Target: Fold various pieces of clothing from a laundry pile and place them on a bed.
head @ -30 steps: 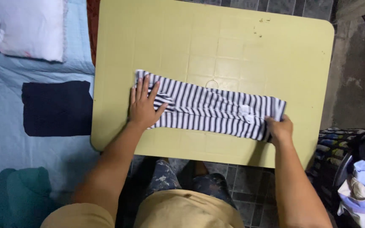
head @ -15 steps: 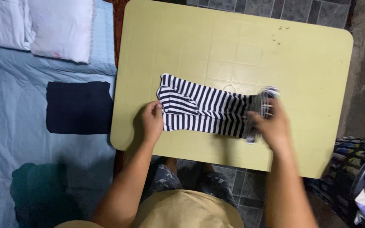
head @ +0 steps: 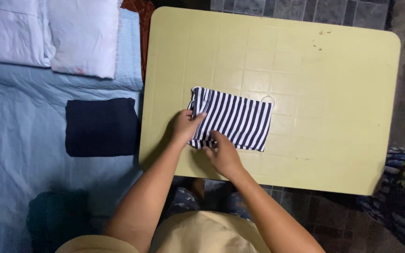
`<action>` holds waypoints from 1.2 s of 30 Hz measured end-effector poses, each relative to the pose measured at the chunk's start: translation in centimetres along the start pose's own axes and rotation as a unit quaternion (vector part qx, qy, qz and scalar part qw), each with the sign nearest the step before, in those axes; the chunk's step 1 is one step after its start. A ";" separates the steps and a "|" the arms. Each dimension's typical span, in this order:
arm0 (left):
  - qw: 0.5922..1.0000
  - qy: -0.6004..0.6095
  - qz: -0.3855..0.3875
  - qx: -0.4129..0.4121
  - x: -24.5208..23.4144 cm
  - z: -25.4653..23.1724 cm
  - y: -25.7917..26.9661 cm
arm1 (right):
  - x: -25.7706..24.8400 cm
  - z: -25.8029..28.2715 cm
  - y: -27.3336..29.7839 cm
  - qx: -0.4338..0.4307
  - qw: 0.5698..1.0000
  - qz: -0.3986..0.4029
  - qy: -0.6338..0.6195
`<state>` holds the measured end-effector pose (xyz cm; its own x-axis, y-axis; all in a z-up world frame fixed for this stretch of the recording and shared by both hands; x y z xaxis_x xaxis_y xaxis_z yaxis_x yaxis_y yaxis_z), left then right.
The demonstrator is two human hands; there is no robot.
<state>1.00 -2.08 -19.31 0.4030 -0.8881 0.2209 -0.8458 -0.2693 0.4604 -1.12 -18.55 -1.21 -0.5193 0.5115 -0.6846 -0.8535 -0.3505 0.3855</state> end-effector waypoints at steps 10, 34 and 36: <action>0.940 -0.283 -0.085 0.171 3.0 -8.0 7.1 | -5.6 -8.9 2.5 0.049 0.989 -0.137 0.018; 0.752 -0.568 0.167 0.288 12.9 -9.8 6.0 | -3.0 -9.0 -5.6 -0.049 0.940 -0.127 0.313; 0.757 -0.569 0.151 0.283 12.7 -9.5 6.0 | -2.7 -9.5 -5.1 -0.066 0.945 -0.127 0.293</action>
<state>4.37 -11.39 -5.57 -0.1287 -0.6007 -0.7891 -0.9833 0.1803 0.0231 5.05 -25.61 -7.15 -0.1524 0.0835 -0.9848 -0.9148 -0.3891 0.1086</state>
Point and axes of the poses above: each hand's wrist, its own y-axis away from the middle knuckle, its own x-axis out of the palm, z = x × y, the point moved 10 cm from there along -y, towards the middle knuckle, and after that the axes turned 14 degrees about y, right-handed, at the moved point
